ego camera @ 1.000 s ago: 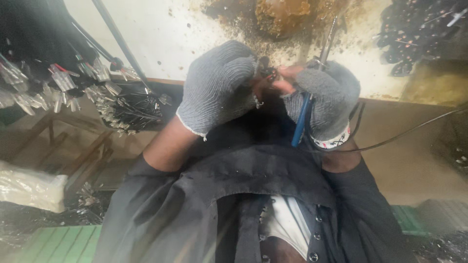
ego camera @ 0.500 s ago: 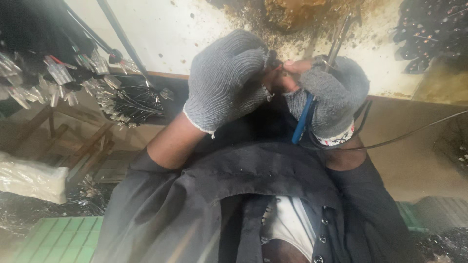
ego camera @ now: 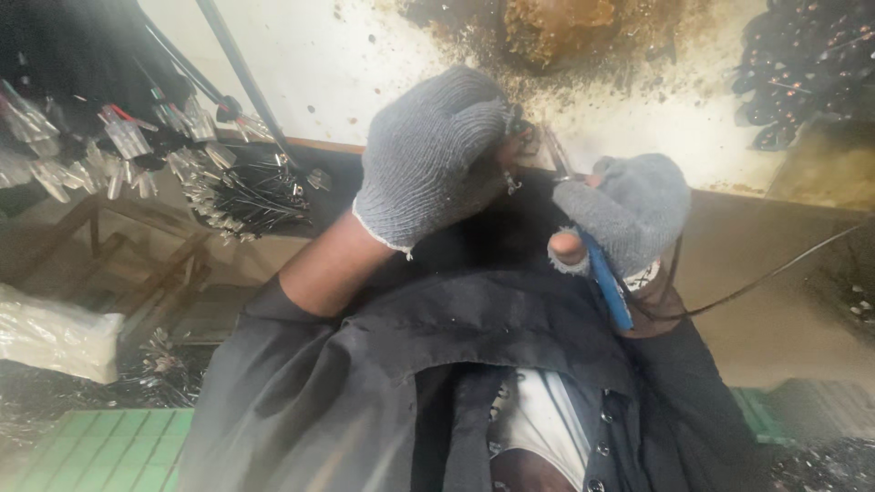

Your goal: The person sits at a workbench soldering the ends of red and green wires to small connectors, holding a soldering iron in one hand and solder wire in the other, dipping wires into a rosin pot and finishing one connector before starting the next.

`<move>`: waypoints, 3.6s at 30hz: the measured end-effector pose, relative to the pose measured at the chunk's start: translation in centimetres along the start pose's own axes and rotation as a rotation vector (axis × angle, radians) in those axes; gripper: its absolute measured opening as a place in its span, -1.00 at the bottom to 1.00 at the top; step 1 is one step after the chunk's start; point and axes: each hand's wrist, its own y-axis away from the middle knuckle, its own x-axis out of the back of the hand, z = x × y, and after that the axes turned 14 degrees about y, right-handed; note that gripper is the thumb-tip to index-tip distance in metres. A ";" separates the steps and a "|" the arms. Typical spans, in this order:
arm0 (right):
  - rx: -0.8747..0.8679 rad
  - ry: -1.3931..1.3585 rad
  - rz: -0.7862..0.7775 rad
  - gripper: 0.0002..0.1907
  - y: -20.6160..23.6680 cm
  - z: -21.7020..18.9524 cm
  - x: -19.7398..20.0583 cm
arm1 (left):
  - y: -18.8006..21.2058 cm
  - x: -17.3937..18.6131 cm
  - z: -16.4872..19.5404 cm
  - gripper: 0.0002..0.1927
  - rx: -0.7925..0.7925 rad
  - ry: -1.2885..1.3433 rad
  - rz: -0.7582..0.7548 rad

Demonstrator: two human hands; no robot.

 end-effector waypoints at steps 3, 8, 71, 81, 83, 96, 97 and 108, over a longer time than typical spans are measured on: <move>0.044 -0.031 -0.031 -0.73 1.4 0.9 -0.5 | 0.0 0.0 -0.1 -0.83 0.000 0.014 0.004; -0.008 0.025 -0.067 -0.82 1.9 1.0 -0.1 | 0.2 0.3 -0.2 -0.81 0.014 0.032 -0.004; -0.280 -0.689 0.010 -0.73 0.7 0.9 -1.9 | 0.1 -0.8 -0.2 -0.85 -0.028 -0.062 0.049; -0.286 -0.356 0.080 -0.85 -2.6 -0.9 -1.4 | -0.4 -0.4 0.1 -0.82 -0.005 -0.048 0.031; -0.322 -0.382 0.053 -0.89 -3.1 -2.0 -0.8 | -0.6 -0.3 0.3 -0.81 0.004 -0.043 0.043; -0.265 -0.340 0.123 -0.91 -3.9 -2.0 -1.1 | -0.4 -0.4 0.6 -0.81 -0.073 -0.020 0.095; -0.213 -0.240 0.154 -0.91 -3.7 -1.8 -1.2 | -0.6 0.1 1.2 -0.80 -0.091 -0.001 0.100; -0.163 -0.284 0.055 -0.87 -2.9 -0.7 -0.3 | 1.7 10.2 4.8 -0.79 0.265 0.025 -0.301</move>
